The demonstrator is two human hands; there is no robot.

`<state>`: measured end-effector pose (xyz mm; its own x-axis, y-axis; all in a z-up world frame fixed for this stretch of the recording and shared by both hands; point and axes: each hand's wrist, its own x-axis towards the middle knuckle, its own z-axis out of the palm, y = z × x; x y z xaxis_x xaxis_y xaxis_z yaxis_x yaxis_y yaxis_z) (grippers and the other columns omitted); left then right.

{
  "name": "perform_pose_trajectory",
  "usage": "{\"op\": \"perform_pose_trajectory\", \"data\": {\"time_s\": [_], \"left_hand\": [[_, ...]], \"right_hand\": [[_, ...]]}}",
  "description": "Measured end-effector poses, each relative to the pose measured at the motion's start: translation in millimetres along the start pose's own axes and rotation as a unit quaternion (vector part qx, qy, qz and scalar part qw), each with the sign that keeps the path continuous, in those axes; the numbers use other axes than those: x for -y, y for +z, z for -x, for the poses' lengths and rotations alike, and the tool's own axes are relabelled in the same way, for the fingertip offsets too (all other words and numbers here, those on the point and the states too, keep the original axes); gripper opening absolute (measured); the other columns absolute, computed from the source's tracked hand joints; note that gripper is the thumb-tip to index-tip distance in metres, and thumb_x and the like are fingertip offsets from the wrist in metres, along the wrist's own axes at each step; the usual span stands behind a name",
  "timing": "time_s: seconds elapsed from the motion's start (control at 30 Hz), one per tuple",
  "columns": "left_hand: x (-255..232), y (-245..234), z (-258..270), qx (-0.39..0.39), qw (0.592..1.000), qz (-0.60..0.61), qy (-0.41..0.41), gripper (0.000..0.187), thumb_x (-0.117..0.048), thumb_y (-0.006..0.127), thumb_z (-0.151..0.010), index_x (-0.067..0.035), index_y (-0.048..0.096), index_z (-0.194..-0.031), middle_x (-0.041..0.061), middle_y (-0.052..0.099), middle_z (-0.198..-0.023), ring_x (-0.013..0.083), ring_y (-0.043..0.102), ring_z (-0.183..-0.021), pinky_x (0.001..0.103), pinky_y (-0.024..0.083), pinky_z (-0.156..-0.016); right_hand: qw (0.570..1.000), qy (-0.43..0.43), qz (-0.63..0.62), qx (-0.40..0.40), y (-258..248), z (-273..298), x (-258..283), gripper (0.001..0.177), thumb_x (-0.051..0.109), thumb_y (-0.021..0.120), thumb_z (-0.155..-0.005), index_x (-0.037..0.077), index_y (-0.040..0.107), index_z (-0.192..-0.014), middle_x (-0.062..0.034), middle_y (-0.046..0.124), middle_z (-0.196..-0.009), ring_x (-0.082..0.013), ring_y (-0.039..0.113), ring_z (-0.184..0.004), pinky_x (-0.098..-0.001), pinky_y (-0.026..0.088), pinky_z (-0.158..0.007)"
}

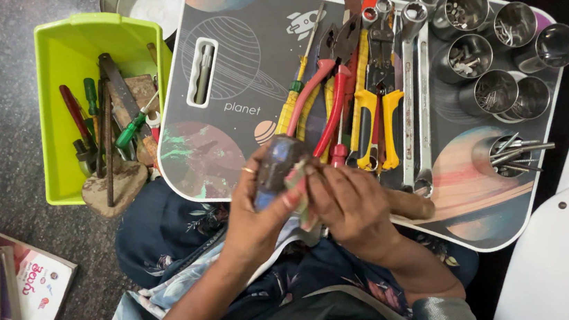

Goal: The person sits on the floor and wipes various hand tools with a cloth. They clean a hammer, pliers, and a screwdriver one at a time, placing each cleaned tool on a tray.

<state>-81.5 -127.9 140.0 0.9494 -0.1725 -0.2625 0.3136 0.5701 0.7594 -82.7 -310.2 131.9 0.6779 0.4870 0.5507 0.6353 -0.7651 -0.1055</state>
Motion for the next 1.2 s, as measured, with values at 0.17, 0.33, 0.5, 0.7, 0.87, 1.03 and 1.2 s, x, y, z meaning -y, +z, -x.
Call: {"op": "perform_pose_trajectory", "data": {"time_s": [0.17, 0.33, 0.5, 0.7, 0.87, 1.03, 1.2], "left_hand": [[-25.8, -13.5, -15.3, 0.027, 0.992, 0.119, 0.038, 0.063, -0.019, 0.076, -0.095, 0.001, 0.045, -0.146, 0.02, 0.064, -0.132, 0.0297, 0.063, -0.125, 0.041, 0.049, -0.108], [-74.5, -24.9, -41.9, 0.064, 0.989, 0.083, 0.103, 0.061, -0.025, 0.078, -0.097, 0.002, 0.047, -0.142, 0.026, 0.066, -0.126, 0.0334, 0.067, -0.12, 0.048, 0.053, -0.111], [-90.2, -16.2, -76.1, 0.151, 0.972, 0.152, 0.096, 0.071, -0.034, 0.08, -0.097, 0.002, 0.045, -0.148, 0.022, 0.066, -0.125, 0.0318, 0.068, -0.117, 0.045, 0.055, -0.113], [-66.0, 2.6, -113.7, 0.206, 0.964, 0.17, 0.002, 0.066, -0.035, 0.072, -0.103, -0.002, 0.042, -0.151, 0.014, 0.066, -0.127, 0.0258, 0.066, -0.123, 0.046, 0.055, -0.114], [-42.1, 9.4, -128.9, 0.14, 0.987, 0.067, -0.043, 0.053, -0.029, 0.062, -0.105, 0.001, 0.042, -0.144, 0.019, 0.068, -0.126, 0.023, 0.07, -0.109, 0.042, 0.059, -0.1], [-24.7, 10.9, -126.9, 0.106, 0.991, -0.074, 0.014, 0.057, -0.017, 0.07, -0.095, -0.006, 0.038, -0.141, 0.009, 0.064, -0.115, 0.0173, 0.065, -0.087, 0.034, 0.058, -0.078], [-33.8, -1.1, -138.7, 0.121, 0.991, 0.047, -0.035, 0.052, -0.013, 0.068, -0.096, -0.003, 0.048, -0.143, 0.003, 0.053, -0.083, 0.0104, 0.052, -0.058, 0.028, 0.05, -0.052]], "right_hand": [[0.997, 0.077, -0.025, -0.016, 2.0, -8.5, -16.7, 0.048, 0.018, 0.079, -0.09, 0.001, 0.057, -0.13, -0.0152, 0.065, -0.113, -0.0319, 0.067, -0.096, -0.0449, 0.056, -0.079], [0.965, 0.2, -0.148, 0.081, -14.7, -13.6, -46.3, 0.061, 0.021, 0.088, -0.074, 0.004, 0.058, -0.124, -0.0133, 0.067, -0.108, -0.033, 0.069, -0.094, -0.0432, 0.057, -0.078], [0.765, 0.204, -0.602, 0.104, 2.5, -15.7, -37.0, 0.069, 0.006, 0.081, -0.076, -0.007, 0.046, -0.133, -0.0223, 0.057, -0.124, -0.0364, 0.063, -0.11, -0.0463, 0.048, -0.09], [0.219, 0.235, -0.93, 0.177, 15.9, -16.4, -13.6, 0.071, -0.004, 0.075, -0.089, 0.003, 0.036, -0.149, -0.0107, 0.064, -0.105, -0.0216, 0.071, -0.081, -0.0359, 0.063, -0.066], [0.53, 0.381, -0.747, 0.129, 36.7, -3.0, -4.9, 0.087, 0.002, 0.073, -0.088, 0.008, 0.021, -0.157, -0.0092, 0.064, -0.098, -0.0168, 0.069, -0.074, -0.0331, 0.063, -0.06], [0.825, 0.302, -0.477, 0.012, 61.9, 9.0, 3.6, 0.084, 0.004, 0.078, -0.092, 0.003, 0.027, -0.159, -0.0181, 0.06, -0.135, -0.0238, 0.063, -0.119, -0.0358, 0.054, -0.098], [0.563, 0.397, -0.716, 0.114, 71.6, 9.4, 18.0, 0.084, 0.012, 0.08, -0.092, 0.001, 0.031, -0.159, -0.0215, 0.061, -0.116, -0.0274, 0.064, -0.102, -0.036, 0.057, -0.09]]}}
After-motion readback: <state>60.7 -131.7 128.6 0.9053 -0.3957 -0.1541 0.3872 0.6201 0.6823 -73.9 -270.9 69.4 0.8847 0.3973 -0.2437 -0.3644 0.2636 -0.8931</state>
